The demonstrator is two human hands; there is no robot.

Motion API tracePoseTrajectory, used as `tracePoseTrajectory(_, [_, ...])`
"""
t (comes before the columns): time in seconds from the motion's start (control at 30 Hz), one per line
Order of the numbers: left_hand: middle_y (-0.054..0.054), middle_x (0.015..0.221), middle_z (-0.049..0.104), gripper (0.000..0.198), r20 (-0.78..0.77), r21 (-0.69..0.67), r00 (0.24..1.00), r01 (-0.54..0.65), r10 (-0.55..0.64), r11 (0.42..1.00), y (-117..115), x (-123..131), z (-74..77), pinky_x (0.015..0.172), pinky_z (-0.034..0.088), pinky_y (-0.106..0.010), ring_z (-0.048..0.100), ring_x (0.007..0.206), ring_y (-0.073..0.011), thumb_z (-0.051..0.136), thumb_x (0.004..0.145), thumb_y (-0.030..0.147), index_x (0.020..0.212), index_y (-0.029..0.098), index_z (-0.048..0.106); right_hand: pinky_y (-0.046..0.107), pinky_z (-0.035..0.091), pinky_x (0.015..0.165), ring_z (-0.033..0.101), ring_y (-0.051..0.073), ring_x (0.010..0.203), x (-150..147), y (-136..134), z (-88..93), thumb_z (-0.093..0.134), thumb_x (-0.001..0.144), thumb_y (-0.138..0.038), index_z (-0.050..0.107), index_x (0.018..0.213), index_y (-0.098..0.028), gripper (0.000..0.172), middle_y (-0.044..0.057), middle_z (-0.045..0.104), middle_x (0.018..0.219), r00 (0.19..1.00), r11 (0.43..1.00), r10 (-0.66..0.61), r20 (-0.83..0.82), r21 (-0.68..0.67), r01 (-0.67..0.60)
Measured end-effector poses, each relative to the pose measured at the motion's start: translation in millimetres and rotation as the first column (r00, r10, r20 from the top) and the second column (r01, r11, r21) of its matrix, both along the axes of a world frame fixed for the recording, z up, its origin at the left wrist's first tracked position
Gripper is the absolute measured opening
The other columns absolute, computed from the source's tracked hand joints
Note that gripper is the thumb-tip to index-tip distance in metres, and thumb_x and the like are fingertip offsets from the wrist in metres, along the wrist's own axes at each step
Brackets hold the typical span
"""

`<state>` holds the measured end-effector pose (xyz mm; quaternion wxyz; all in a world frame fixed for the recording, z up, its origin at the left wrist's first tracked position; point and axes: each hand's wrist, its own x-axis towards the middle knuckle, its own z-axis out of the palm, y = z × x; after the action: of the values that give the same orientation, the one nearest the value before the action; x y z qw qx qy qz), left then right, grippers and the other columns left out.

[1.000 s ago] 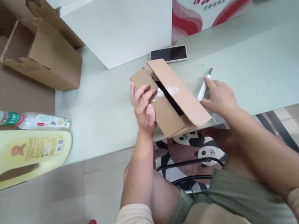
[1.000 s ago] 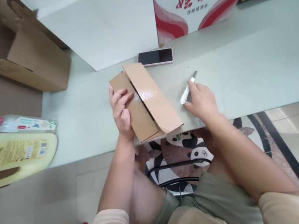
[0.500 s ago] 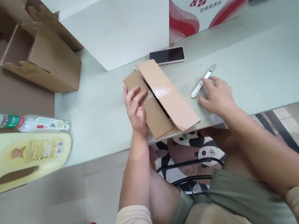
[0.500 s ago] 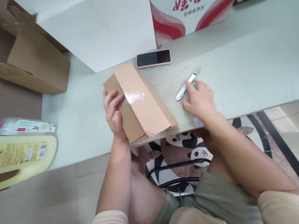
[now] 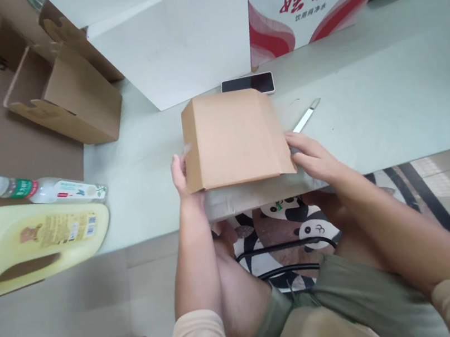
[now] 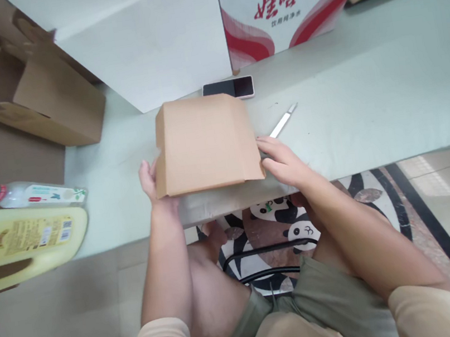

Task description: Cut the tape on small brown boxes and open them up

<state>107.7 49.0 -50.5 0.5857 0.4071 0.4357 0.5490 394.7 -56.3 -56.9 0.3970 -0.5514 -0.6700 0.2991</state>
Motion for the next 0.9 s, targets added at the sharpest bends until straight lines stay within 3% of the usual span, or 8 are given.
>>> tracePoseTrajectory(0.13, [-0.006, 0.097, 0.076, 0.044, -0.021, 0.035, 0.999, 0.028, -0.027, 0.999, -0.8, -2.5, 8.8, 0.076, 0.054, -0.03, 0.072, 0.093, -0.0232, 0.081, 0.066, 0.057, 0.09, 0.021, 0.075, 0.053, 0.045, 0.116, 0.056, 0.034, 0.136, -4.3, -6.3, -1.1, 0.057, 0.089, -0.056, 0.062, 0.135, -0.028, 0.053, 0.007, 0.065, 0.141, 0.95, 0.994, -0.111, -0.292, -0.014, 0.112])
tracePoseTrajectory(0.23, [-0.005, 0.091, 0.075, 0.042, -0.079, 0.037, 0.995, 0.06, -0.057, 0.998, 1.2, -2.2, 11.1, 0.072, 0.054, -0.028, 0.072, 0.086, -0.0211, 0.089, 0.058, 0.049, 0.084, 0.019, 0.075, 0.055, 0.051, 0.109, 0.06, 0.037, 0.131, -7.2, -9.5, -1.1, 0.07, 0.077, -0.07, 0.063, 0.13, -0.026, 0.069, 0.012, 0.069, 0.132, 0.938, 0.988, -0.154, -0.309, -0.026, 0.153])
tracePoseTrajectory(0.37, [-0.003, 0.078, 0.073, 0.043, -0.11, -0.03, 0.994, -0.017, 0.014, 0.999, 5.5, -2.9, 5.3, 0.066, 0.054, -0.03, 0.071, 0.074, -0.0197, 0.087, 0.059, 0.047, 0.089, 0.02, 0.072, 0.055, 0.053, 0.106, 0.062, 0.037, 0.128, -11.5, -10.6, 7.2, 0.073, 0.075, -0.063, 0.062, 0.132, -0.023, 0.07, 0.015, 0.067, 0.135, 0.974, 0.991, -0.129, -0.186, -0.043, 0.123])
tracePoseTrajectory(0.47, [-0.004, 0.085, 0.074, 0.039, -0.092, -0.038, 0.995, -0.027, 0.023, 0.999, 7.5, -6.5, 1.5, 0.072, 0.056, -0.032, 0.072, 0.082, -0.0223, 0.08, 0.067, 0.047, 0.094, 0.021, 0.068, 0.053, 0.055, 0.101, 0.065, 0.036, 0.122, -14.7, -9.0, 11.6, 0.072, 0.074, -0.057, 0.062, 0.129, -0.02, 0.067, 0.015, 0.07, 0.131, 0.967, 0.985, -0.173, -0.187, -0.044, 0.167])
tracePoseTrajectory(0.57, [-0.006, 0.098, 0.075, 0.04, 0.011, -0.038, 1.0, 0.021, -0.02, 0.999, 6.3, -9.6, 3.1, 0.08, 0.058, -0.034, 0.073, 0.096, -0.0237, 0.072, 0.073, 0.051, 0.1, 0.023, 0.067, 0.05, 0.059, 0.091, 0.07, 0.035, 0.108, -17.4, -7.1, 12.7, 0.074, 0.071, -0.05, 0.063, 0.12, -0.019, 0.059, 0.014, 0.074, 0.115, 0.94, 0.958, -0.288, -0.182, -0.076, 0.278])
tracePoseTrajectory(0.7, [-0.009, 0.122, 0.073, 0.059, 0.043, 0.001, 0.988, 0.148, -0.148, 0.989, 0.5, -7.3, 7.4, 0.087, 0.059, -0.034, 0.071, 0.11, -0.0263, 0.079, 0.067, 0.054, 0.116, 0.024, 0.067, 0.046, 0.059, 0.084, 0.071, 0.033, 0.101, -18.9, -6.9, 10.6, 0.073, 0.071, -0.044, 0.061, 0.12, -0.019, 0.057, 0.012, 0.075, 0.108, 0.908, 0.917, -0.398, -0.13, -0.09, 0.389])
tracePoseTrajectory(0.8, [-0.01, 0.122, 0.074, 0.067, -0.068, 0.012, 0.986, 0.151, -0.149, 0.989, -3.4, -3.5, 5.7, 0.089, 0.059, -0.035, 0.072, 0.112, -0.0286, 0.087, 0.064, 0.053, 0.12, 0.024, 0.064, 0.046, 0.058, 0.087, 0.069, 0.033, 0.106, -17.2, -8.3, 5.8, 0.066, 0.078, -0.056, 0.061, 0.121, -0.02, 0.056, 0.013, 0.073, 0.112, 0.912, 0.92, -0.39, -0.128, -0.024, 0.391])
tracePoseTrajectory(0.9, [-0.01, 0.111, 0.077, 0.065, -0.165, -0.008, 0.977, 0.135, -0.134, 0.991, -3.9, -1.3, 0.8, 0.085, 0.06, -0.037, 0.074, 0.107, -0.0298, 0.087, 0.066, 0.058, 0.117, 0.023, 0.065, 0.047, 0.057, 0.088, 0.068, 0.031, 0.105, -14.7, -9.4, 1.0, 0.043, 0.089, -0.071, 0.064, 0.11, -0.022, 0.057, 0.011, 0.072, 0.106, 0.893, 0.908, -0.405, -0.197, 0.027, 0.418])
